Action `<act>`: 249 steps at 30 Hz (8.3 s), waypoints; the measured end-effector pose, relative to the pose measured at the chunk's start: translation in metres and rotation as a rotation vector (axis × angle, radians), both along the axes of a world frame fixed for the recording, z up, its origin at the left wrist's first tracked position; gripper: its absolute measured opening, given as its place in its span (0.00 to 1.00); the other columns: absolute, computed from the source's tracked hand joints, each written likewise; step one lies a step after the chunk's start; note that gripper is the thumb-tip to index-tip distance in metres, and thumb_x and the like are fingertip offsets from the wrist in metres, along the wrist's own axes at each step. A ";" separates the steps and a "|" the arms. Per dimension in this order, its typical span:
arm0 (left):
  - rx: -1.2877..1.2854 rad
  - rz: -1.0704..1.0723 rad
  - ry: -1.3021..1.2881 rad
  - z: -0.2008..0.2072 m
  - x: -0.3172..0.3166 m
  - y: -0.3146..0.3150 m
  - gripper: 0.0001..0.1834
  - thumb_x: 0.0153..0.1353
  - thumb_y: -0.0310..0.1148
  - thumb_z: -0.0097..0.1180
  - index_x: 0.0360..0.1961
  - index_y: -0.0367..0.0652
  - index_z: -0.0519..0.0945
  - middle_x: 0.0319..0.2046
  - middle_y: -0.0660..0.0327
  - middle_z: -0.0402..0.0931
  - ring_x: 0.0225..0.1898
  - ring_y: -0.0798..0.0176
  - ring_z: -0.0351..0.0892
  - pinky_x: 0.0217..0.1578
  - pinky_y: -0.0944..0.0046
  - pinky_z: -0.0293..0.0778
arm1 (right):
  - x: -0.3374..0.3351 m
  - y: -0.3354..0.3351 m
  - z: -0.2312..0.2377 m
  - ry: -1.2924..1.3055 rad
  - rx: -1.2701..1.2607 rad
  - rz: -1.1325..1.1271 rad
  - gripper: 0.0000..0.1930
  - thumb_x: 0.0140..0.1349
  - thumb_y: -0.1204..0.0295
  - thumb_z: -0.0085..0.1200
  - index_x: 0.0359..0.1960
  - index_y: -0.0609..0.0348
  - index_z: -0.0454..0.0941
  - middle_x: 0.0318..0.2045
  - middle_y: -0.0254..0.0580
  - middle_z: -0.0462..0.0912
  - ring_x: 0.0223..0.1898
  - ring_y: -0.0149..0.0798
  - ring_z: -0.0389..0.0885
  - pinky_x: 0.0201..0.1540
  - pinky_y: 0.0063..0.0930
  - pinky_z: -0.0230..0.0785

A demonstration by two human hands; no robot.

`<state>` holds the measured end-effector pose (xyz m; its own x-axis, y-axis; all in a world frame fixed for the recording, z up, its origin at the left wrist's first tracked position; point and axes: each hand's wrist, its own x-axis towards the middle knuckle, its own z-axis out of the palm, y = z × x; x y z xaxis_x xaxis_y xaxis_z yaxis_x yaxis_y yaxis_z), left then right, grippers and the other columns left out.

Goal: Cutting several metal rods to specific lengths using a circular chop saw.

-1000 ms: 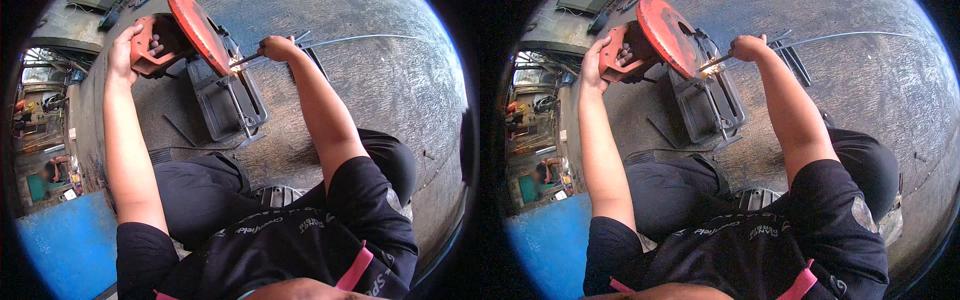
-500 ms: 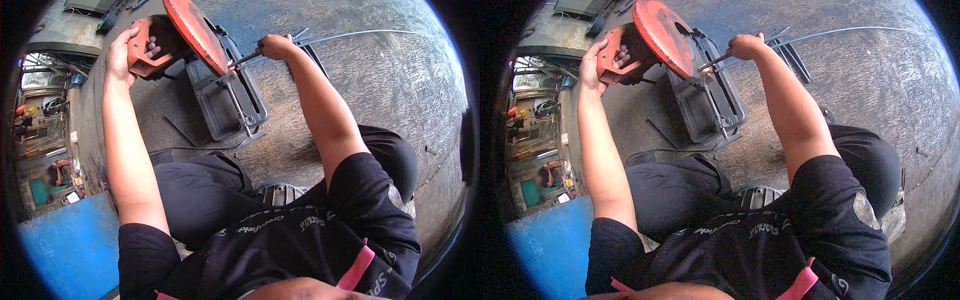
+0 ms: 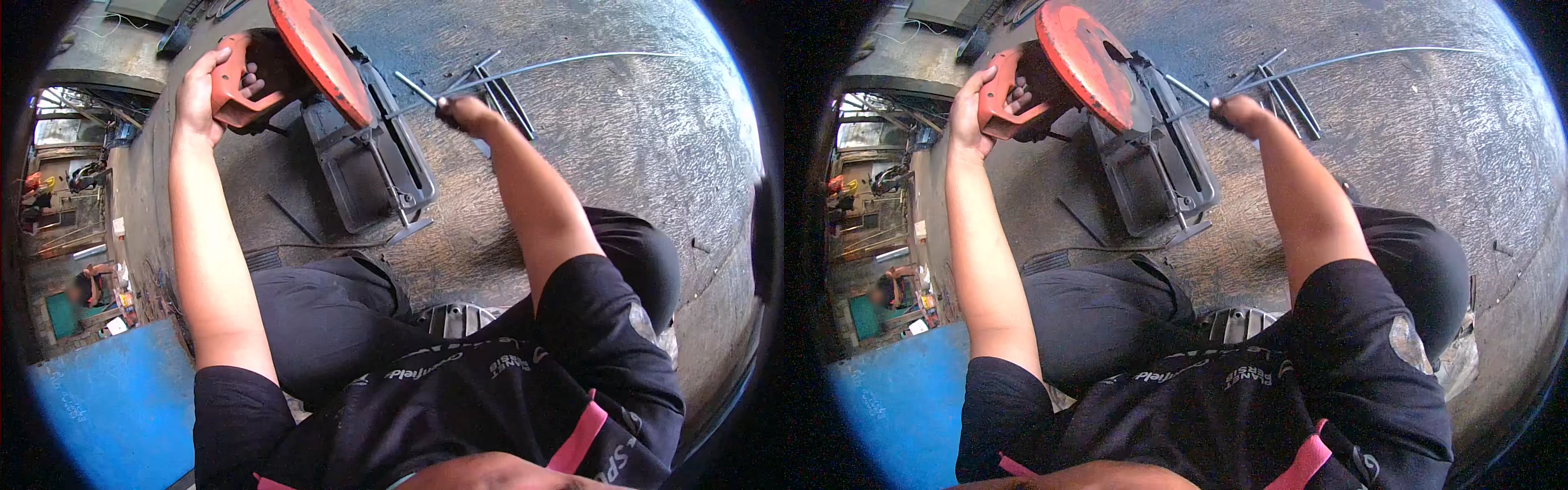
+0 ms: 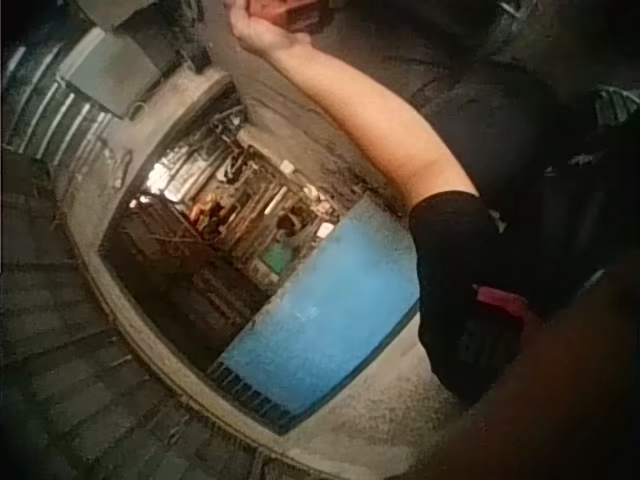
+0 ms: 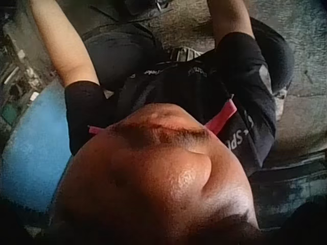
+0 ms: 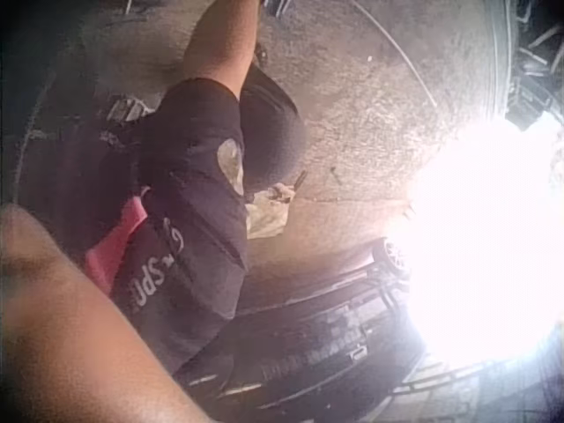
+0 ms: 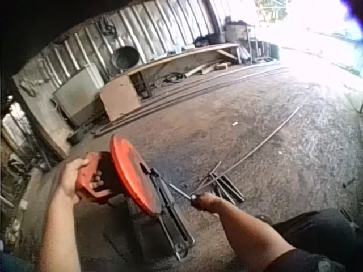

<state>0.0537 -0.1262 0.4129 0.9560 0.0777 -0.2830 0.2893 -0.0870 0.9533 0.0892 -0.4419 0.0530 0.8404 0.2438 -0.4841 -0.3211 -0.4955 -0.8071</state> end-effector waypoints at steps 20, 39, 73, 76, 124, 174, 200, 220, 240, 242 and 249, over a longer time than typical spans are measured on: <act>-0.019 0.007 -0.021 0.004 -0.004 0.007 0.28 0.59 0.41 0.51 0.54 0.31 0.65 0.38 0.52 0.72 0.37 0.55 0.77 0.44 0.58 0.77 | -0.113 0.079 0.000 0.886 1.187 0.092 0.19 0.64 0.50 0.45 0.28 0.53 0.70 0.19 0.31 0.65 0.21 0.32 0.60 0.29 0.26 0.55; -0.019 -0.013 -0.028 0.003 -0.002 0.008 0.27 0.58 0.40 0.51 0.53 0.31 0.66 0.37 0.52 0.73 0.37 0.55 0.77 0.43 0.57 0.77 | -0.089 0.076 -0.010 0.274 0.665 -0.119 0.11 0.63 0.62 0.52 0.33 0.57 0.71 0.19 0.31 0.67 0.19 0.29 0.61 0.22 0.26 0.56; -0.004 -0.028 -0.036 0.000 -0.003 0.013 0.26 0.58 0.42 0.51 0.51 0.32 0.68 0.35 0.54 0.74 0.35 0.58 0.78 0.41 0.59 0.78 | -0.073 0.074 0.019 0.119 0.528 -0.115 0.18 0.67 0.58 0.43 0.36 0.61 0.76 0.21 0.32 0.73 0.21 0.29 0.67 0.23 0.27 0.62; -0.001 -0.040 -0.024 0.002 -0.003 0.018 0.27 0.60 0.43 0.49 0.53 0.33 0.66 0.37 0.54 0.72 0.38 0.58 0.76 0.45 0.54 0.76 | -0.074 0.076 0.026 0.216 0.587 -0.062 0.14 0.65 0.62 0.48 0.35 0.62 0.77 0.21 0.33 0.74 0.21 0.28 0.67 0.24 0.28 0.62; 0.016 -0.020 -0.054 -0.001 -0.002 0.012 0.27 0.58 0.42 0.51 0.52 0.32 0.67 0.36 0.54 0.74 0.35 0.58 0.78 0.41 0.58 0.78 | -0.079 0.086 0.018 0.411 0.808 -0.050 0.15 0.67 0.62 0.44 0.31 0.61 0.74 0.20 0.35 0.72 0.19 0.32 0.68 0.23 0.27 0.62; 0.027 -0.019 -0.092 0.000 -0.004 0.006 0.26 0.58 0.41 0.51 0.51 0.32 0.68 0.35 0.54 0.75 0.34 0.59 0.78 0.40 0.59 0.79 | -0.086 0.073 0.006 1.003 1.375 0.220 0.15 0.67 0.59 0.41 0.33 0.56 0.73 0.15 0.28 0.65 0.11 0.23 0.53 0.16 0.17 0.46; 0.060 -0.039 -0.096 0.003 -0.007 0.004 0.26 0.59 0.41 0.50 0.52 0.31 0.68 0.35 0.53 0.75 0.34 0.58 0.79 0.40 0.59 0.79 | -0.007 0.046 0.063 -0.443 -0.105 0.135 0.18 0.54 0.56 0.59 0.36 0.59 0.78 0.34 0.52 0.82 0.38 0.52 0.79 0.43 0.41 0.70; 0.038 -0.015 -0.058 0.003 -0.006 0.007 0.29 0.58 0.42 0.51 0.54 0.31 0.65 0.38 0.52 0.73 0.37 0.55 0.79 0.42 0.58 0.78 | -0.005 0.058 0.121 -0.538 -0.475 0.332 0.16 0.54 0.56 0.54 0.40 0.49 0.80 0.40 0.44 0.82 0.46 0.49 0.78 0.49 0.42 0.68; 0.044 -0.003 -0.041 0.004 -0.006 0.005 0.27 0.58 0.41 0.51 0.53 0.32 0.67 0.37 0.52 0.74 0.35 0.56 0.78 0.42 0.57 0.78 | -0.001 0.058 0.116 -0.570 -0.421 0.301 0.15 0.53 0.57 0.57 0.36 0.53 0.79 0.36 0.49 0.82 0.42 0.53 0.79 0.44 0.43 0.70; 0.013 -0.028 -0.055 0.003 -0.003 0.009 0.28 0.58 0.42 0.51 0.53 0.32 0.67 0.37 0.52 0.74 0.35 0.56 0.79 0.42 0.57 0.78 | -0.001 0.058 0.118 -0.579 -0.423 0.307 0.15 0.53 0.57 0.57 0.36 0.53 0.79 0.36 0.49 0.82 0.42 0.53 0.79 0.44 0.43 0.70; 0.029 0.001 -0.026 0.002 -0.004 0.006 0.27 0.58 0.42 0.51 0.52 0.32 0.67 0.36 0.53 0.74 0.35 0.57 0.79 0.41 0.59 0.78 | -0.002 0.054 0.126 -0.566 -0.448 0.360 0.18 0.53 0.53 0.56 0.39 0.52 0.80 0.38 0.47 0.82 0.44 0.52 0.79 0.46 0.43 0.71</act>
<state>0.0495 -0.1201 0.4153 0.9630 0.0866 -0.2553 0.2642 -0.1147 0.9576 0.0876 -0.3882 0.1785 0.8942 0.4300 -0.1242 0.3181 -0.8058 -0.4995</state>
